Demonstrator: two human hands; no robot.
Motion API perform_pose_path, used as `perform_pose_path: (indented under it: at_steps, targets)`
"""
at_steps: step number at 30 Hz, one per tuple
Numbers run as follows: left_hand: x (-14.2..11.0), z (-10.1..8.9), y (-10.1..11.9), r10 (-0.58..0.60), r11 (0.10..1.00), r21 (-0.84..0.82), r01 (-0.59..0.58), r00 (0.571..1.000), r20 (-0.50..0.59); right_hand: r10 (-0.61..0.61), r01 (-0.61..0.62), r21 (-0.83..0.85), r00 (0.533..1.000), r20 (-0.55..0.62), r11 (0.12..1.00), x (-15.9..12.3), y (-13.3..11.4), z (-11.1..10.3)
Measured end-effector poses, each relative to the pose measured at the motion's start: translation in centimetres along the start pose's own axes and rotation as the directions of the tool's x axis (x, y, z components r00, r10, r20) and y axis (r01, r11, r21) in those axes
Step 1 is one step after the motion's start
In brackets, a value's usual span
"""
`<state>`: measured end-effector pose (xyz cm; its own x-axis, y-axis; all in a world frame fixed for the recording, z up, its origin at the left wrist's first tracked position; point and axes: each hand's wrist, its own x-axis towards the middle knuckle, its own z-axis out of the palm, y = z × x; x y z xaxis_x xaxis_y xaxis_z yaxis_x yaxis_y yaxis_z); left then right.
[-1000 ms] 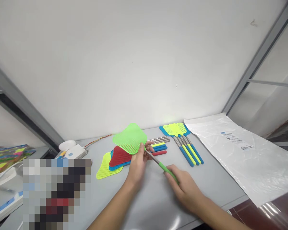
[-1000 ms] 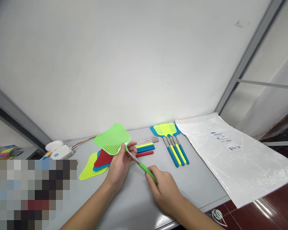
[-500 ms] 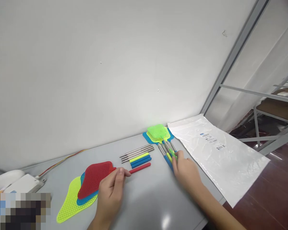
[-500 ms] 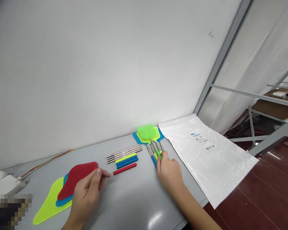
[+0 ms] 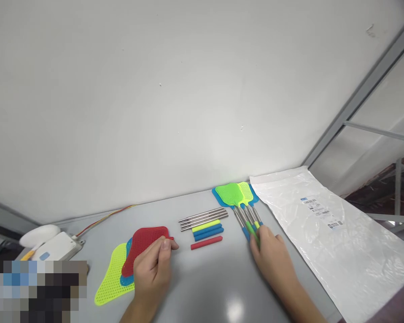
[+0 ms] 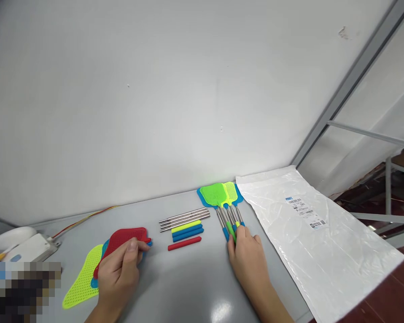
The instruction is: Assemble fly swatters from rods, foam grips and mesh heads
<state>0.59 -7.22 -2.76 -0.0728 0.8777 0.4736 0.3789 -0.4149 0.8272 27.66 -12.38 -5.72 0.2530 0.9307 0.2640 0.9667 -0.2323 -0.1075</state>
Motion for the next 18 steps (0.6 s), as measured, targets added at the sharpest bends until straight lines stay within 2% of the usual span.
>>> perform_pose_path:
  at_steps: [8,18]
  targets:
    - [0.31,-0.19,-0.15,0.064,0.998,0.022,-0.063,0.997,-0.038,-0.007,0.006,0.048,1.000,0.019,0.999,-0.04,-0.06,0.26]
    - [0.65,-0.75,-0.17,0.103,0.992,0.069,-0.102,0.994,-0.023,-0.040,0.041,0.121,0.999,-0.009,0.992,-0.05,0.28,0.28]
